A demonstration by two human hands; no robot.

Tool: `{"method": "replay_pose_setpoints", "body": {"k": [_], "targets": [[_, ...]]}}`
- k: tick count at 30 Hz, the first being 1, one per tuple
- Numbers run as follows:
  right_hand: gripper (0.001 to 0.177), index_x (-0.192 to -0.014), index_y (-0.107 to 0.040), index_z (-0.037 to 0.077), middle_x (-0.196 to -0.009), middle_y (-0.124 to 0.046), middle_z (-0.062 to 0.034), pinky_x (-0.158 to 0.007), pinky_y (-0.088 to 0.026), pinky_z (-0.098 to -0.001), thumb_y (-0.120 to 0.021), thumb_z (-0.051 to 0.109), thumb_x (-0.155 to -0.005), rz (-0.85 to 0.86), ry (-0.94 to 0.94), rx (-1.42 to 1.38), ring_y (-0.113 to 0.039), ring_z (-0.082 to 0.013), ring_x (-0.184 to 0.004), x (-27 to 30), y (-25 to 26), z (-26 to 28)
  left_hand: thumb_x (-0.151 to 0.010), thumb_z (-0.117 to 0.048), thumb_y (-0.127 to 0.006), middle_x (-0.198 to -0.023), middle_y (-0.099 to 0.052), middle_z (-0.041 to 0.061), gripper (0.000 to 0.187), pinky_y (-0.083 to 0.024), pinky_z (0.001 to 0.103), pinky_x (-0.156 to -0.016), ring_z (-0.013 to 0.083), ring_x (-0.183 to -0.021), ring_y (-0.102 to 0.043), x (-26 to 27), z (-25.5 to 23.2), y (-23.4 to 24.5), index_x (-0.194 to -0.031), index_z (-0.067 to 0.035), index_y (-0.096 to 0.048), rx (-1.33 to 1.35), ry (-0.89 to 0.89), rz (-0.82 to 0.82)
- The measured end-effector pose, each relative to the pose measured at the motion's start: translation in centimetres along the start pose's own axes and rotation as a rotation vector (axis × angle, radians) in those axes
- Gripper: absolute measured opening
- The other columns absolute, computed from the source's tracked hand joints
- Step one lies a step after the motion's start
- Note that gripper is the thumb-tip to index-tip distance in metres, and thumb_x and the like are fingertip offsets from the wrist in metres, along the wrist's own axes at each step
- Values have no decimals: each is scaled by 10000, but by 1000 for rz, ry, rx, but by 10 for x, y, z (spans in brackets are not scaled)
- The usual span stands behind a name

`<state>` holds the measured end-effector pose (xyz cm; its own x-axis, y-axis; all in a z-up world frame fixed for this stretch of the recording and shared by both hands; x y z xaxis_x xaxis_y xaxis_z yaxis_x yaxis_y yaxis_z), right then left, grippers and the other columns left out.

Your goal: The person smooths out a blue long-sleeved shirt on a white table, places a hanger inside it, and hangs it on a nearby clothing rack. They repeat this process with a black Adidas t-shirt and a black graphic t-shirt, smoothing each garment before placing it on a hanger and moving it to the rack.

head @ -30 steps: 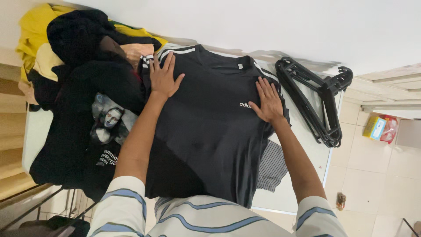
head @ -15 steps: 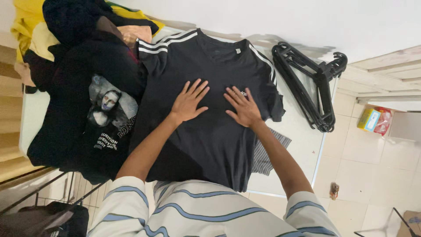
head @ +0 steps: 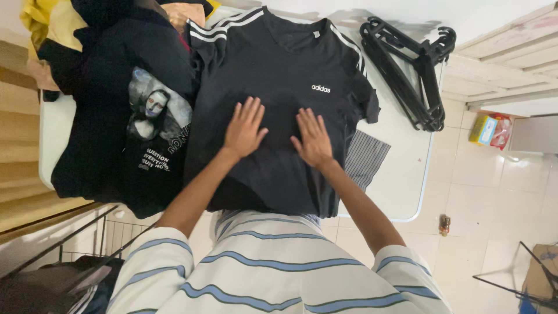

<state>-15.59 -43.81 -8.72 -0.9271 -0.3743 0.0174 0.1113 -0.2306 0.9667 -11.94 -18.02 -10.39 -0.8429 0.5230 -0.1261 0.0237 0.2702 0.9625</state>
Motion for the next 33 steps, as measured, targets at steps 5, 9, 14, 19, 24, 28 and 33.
{"method": "replay_pose_setpoints", "body": {"k": [5,9,14,19,24,28,33], "targets": [[740,-1591,-352,95,-1683,-282,-45,-1259,-120,-541,-516,506,-998,111,121,118,-177,-244,-1570,30,-13,49,-928,-486,-620,-1659,-296,126,799,-202,531,-1236,318,-1537,-234,46,-40,-2,-1559,-45,-405,117,-119,91],[764,-1593,-332,152,-1687,-240,-8,-1261,-110,-527,-500,554,-966,112,-14,144,-146,-246,-1565,58,-12,25,-940,-508,-612,-1682,-290,93,792,-197,520,-1252,296,-1555,-228,79,-4,10,-1578,-93,-391,37,-181,104],[759,-1618,-284,153,-1701,-213,14,-1272,-94,-528,-441,561,-998,130,-166,210,-146,-189,-1568,96,-7,-4,-924,-489,-627,-1661,-308,94,776,-196,539,-1239,300,-1536,-243,110,33,33,-1555,-88,-421,-36,-188,101],[687,-1623,-297,74,-1726,-209,-42,-1277,-92,-524,-395,470,-1070,35,-333,234,-132,-228,-1592,120,-15,7,-993,-417,-631,-1667,-344,121,660,-205,546,-1257,308,-1561,-255,150,55,39,-1557,-107,-483,-174,-16,8],[720,-1592,-327,35,-1708,-225,-88,-1281,-117,-495,-430,493,-1047,27,-159,200,-137,-250,-1591,108,-49,99,-980,-478,-646,-1679,-327,118,693,-182,615,-1248,356,-1568,-228,184,10,35,-1559,-134,-486,-116,-24,20],[710,-1619,-316,192,-1709,-185,-12,-1272,-120,-523,-431,561,-1023,148,-34,172,-123,-236,-1571,107,-64,157,-859,-587,-667,-1659,-278,80,764,-140,706,-1188,368,-1535,-179,200,-7,35,-1528,-272,-476,10,-101,129],[723,-1619,-273,249,-1708,-154,24,-1258,-120,-531,-404,606,-1005,173,-114,256,-117,-214,-1568,138,-55,138,-829,-633,-677,-1677,-243,36,833,-117,693,-1209,348,-1550,-149,203,4,20,-1553,-302,-436,-27,-122,168]]}}
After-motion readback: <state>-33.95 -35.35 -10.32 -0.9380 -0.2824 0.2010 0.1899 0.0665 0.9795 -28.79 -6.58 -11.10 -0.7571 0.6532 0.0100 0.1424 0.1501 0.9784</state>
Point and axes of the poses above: each hand's wrist, its own x-axis away from the middle knuckle, its own y-axis out of the back of the hand, z = x × y, the point moved 1 cm from there along -x, towards the middle knuckle
